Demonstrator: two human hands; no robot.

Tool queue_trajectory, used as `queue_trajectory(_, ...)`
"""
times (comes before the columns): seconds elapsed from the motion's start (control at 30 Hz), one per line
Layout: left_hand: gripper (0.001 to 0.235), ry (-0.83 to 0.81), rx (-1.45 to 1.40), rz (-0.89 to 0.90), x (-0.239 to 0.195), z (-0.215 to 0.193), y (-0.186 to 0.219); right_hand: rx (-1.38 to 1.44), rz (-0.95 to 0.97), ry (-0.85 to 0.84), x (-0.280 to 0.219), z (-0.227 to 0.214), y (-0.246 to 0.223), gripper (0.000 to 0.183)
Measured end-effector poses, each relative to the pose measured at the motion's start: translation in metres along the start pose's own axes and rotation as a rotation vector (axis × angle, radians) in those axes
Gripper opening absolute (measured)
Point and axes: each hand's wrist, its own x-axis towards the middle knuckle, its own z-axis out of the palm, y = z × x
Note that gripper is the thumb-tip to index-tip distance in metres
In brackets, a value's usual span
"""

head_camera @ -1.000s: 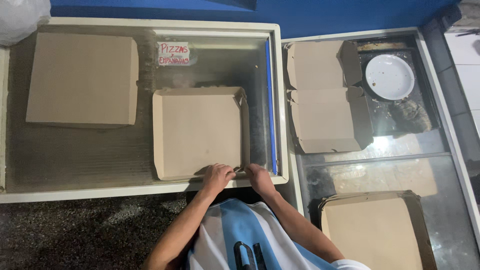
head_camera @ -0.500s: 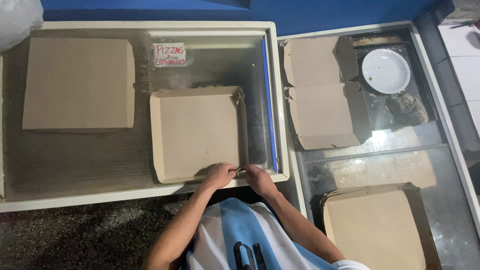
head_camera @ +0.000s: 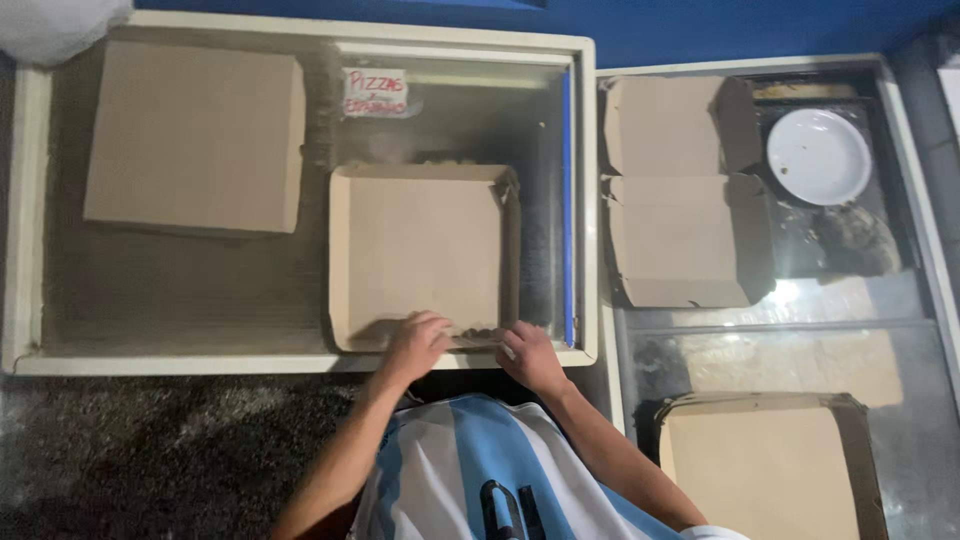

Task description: The person assembles several flat cardboard boxes by folding and interlocking the flaps. They then place the assembled boxes into a freezer compartment labeled 'PIZZAS EMPANADAS' and arrange them neatly.

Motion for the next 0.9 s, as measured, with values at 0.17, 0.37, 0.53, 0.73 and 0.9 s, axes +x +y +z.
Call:
queue_trajectory(0.17, 0.035, 0.432, 0.096, 0.103, -0.043, -0.043, -0.101, -0.114, -0.253, -0.074, 0.023, 0.008, -0.04, 0.022)
queue_trajectory(0.37, 0.054, 0.029, 0.653, 0.089, -0.07, -0.117, -0.121, -0.259, -0.27, -0.127, 0.041, 0.046, -0.073, 0.015)
queue_trajectory(0.53, 0.037, -0.07, 0.696, 0.144, -0.064, -0.159, -0.093, -0.269, -0.128, -0.161, 0.038, 0.067, -0.059, 0.014)
queue_trajectory(0.73, 0.039, -0.102, 0.964, 0.409, -0.03, -0.156, -0.12, -0.307, 0.143, -0.133, 0.047, 0.04, -0.079, 0.015)
queue_trajectory(0.9, 0.013, 0.08, 0.867, 0.709, 0.001, -0.122, -0.125, -0.415, 0.304, -0.045, 0.045, 0.043, -0.091, 0.014)
